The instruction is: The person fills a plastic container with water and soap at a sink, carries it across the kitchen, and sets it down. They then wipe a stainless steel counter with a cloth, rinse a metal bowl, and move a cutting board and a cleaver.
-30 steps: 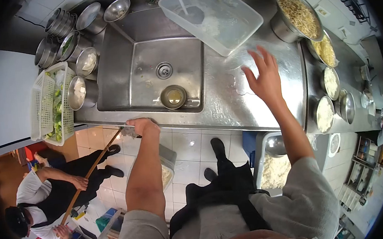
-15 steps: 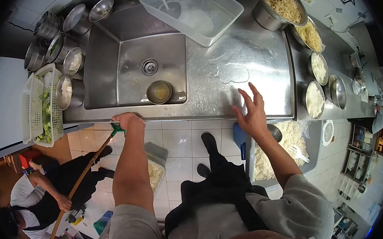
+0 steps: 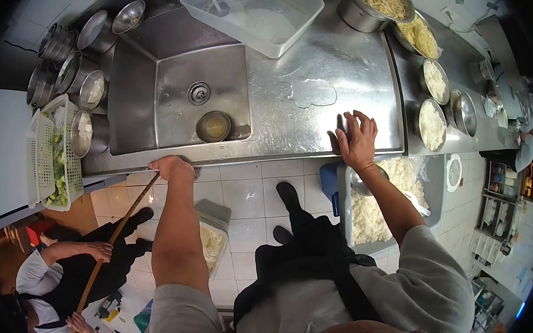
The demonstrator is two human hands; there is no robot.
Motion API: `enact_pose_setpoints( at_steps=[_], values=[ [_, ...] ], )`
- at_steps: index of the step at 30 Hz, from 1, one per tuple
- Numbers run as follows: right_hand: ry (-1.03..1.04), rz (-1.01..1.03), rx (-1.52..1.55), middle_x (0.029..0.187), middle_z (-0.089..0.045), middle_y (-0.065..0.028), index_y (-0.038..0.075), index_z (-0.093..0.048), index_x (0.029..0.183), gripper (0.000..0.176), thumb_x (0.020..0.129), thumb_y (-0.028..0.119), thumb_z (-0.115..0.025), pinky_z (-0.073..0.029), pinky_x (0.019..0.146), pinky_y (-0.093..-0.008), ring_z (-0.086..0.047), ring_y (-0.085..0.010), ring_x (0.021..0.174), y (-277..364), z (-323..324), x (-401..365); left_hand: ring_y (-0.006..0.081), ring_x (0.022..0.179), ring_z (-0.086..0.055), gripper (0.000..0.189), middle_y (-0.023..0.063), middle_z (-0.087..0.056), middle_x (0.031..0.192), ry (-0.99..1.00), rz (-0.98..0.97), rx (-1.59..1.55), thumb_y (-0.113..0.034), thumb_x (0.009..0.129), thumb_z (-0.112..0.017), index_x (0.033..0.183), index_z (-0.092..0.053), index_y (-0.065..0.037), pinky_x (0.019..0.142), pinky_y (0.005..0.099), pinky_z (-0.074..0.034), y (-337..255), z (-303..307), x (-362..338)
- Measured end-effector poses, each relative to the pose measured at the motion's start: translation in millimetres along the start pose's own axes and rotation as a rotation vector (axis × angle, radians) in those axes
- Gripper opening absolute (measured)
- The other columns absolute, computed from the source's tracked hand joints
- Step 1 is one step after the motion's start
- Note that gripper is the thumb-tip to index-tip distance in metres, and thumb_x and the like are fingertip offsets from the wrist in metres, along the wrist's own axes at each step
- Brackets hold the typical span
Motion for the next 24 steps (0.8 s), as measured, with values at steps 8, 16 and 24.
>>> enact_pose_setpoints(
  at_steps=[8,16,24],
  values=[
    [0.047,0.019,0.009,0.131,-0.055,-0.0182,0.007,-0.063,0.125,0.044,0.097,0.041,-0.063,-0.025,0.116,-0.0604,-0.049,-0.0368,0.129,2,-5,-4,0.0362,0.135,-0.055,0.093,0.0174,-0.055,0.151,-0.006,0.031,-0.014,-0.075,0.099,-0.03,0.143,-0.057,0.002,0.119,0.0424,-0.038,-1,5,-10],
    [0.037,-0.005,-0.01,0.123,-0.057,-0.0161,0.009,-0.063,0.117,0.038,0.096,0.041,-0.064,-0.024,0.117,-0.0628,-0.05,-0.0356,0.125,-1,-5,-5,0.0333,0.137,-0.054,0.073,0.0109,-0.058,0.15,-0.044,-0.491,1.092,-0.063,0.098,-0.042,0.14,-0.061,-0.007,0.116,0.0535,-0.037,-27,-32,-41],
    [-0.035,0.057,-0.08,0.116,-0.063,-0.0089,0.014,-0.066,0.111,0.034,0.097,0.045,-0.063,-0.029,0.113,-0.0628,-0.056,-0.032,0.118,-9,-23,-18,0.0394,0.133,-0.058,0.041,0.0095,-0.062,0.146,0.107,-1.434,2.714,-0.028,0.101,-0.052,0.136,-0.069,-0.015,0.104,0.0689,-0.043,-1,-30,-58]
  ],
)
Point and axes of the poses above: each hand's wrist, its own x-axis towards the middle knuckle, its own z-axis out of the back of the hand, y = z × x, the point moved 8 cm from there along x, towards the middle knuckle
